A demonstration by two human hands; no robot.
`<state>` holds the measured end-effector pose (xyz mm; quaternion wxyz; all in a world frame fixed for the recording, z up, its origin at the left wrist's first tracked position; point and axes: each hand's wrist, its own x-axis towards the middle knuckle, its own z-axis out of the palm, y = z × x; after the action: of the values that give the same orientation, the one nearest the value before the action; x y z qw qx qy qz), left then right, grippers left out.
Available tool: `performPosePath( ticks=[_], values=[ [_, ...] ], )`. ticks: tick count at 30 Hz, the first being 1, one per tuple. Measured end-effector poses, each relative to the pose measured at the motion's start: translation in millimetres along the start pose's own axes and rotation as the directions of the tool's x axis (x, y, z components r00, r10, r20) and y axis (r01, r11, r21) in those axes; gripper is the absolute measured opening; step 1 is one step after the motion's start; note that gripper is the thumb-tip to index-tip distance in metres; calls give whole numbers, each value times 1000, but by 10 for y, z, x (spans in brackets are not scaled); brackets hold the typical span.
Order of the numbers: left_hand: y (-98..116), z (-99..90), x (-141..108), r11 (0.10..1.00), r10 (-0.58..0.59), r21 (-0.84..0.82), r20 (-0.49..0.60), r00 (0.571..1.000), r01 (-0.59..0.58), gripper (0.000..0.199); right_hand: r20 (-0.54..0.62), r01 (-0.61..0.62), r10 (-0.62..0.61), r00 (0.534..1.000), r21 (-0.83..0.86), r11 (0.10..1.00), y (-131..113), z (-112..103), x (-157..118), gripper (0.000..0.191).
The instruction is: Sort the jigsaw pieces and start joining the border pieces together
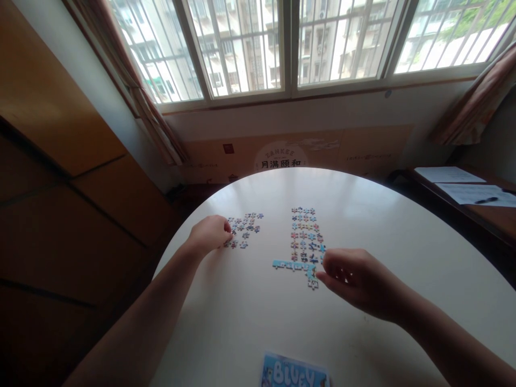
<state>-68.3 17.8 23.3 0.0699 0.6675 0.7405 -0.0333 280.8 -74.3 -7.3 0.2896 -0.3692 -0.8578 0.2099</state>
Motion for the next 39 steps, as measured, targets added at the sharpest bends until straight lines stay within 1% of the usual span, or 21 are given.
performPosePath(
  ticks=[4,7,9,11,12,13,14,15,16,17,18,20,23,25,27,29,34,39],
  values=[
    [0,3,-11,999,23,-32,-7,1000,-23,9,-1,5,-5,1000,-3,1000,1,0,1,27],
    [-12,-33,-44,998,46,-39,-27,999,-47,11,1,4,-4,1000,-3,1000,13,4,-4,26],
    [-6,-71,-93,994,85,-58,-84,993,-90,12,-2,9,-9,1000,0,1000,21,1,-7,27],
    [41,-94,-164,974,155,-139,-170,973,-179,13,-10,10,-10,1000,7,1000,31,-9,-5,27],
    [90,-90,-209,944,201,-222,-200,959,-244,13,-15,5,-4,1000,11,1000,37,-17,-3,27],
    [156,-73,-258,891,252,-332,-208,945,-310,12,-20,-2,2,1000,17,1000,44,-25,1,27],
    [240,-43,-311,809,307,-463,-191,932,-362,12,-25,-9,10,1000,24,1000,52,-33,5,26],
    [339,0,-368,705,371,-596,-151,916,-384,12,-26,-17,18,1000,34,999,61,-39,10,26],
    [446,52,-427,604,432,-706,-99,896,-369,14,-20,-24,25,1000,48,999,71,-42,15,25],
    [555,109,-485,523,479,-785,-51,876,-332,17,-10,-30,31,999,64,997,82,-41,20,24],
    [659,166,-539,468,518,-834,-9,855,-292,19,1,-37,37,999,78,996,92,-37,26,22],
    [828,266,-626,417,571,-881,63,818,-223,16,20,-43,41,999,97,994,110,-21,36,20],
    [946,356,-677,410,599,-900,142,788,-150,16,37,-36,32,999,120,992,127,9,48,14],
    [956,379,-670,428,600,-895,178,780,-124,21,33,-21,17,999,129,991,132,23,51,9],
    [947,389,-655,441,600,-890,200,774,-112,25,19,3,-6,1000,122,993,135,36,50,9],
    [942,397,-648,440,605,-892,205,769,-108,26,12,32,-33,999,110,993,135,54,48,13],
    [963,427,-657,403,628,-910,195,754,-99,19,43,73,-78,996,95,993,122,106,64,21],
    [990,469,-660,354,673,-928,168,720,-115,15,57,98,-103,993,86,991,96,98,79,16]
  ],
)
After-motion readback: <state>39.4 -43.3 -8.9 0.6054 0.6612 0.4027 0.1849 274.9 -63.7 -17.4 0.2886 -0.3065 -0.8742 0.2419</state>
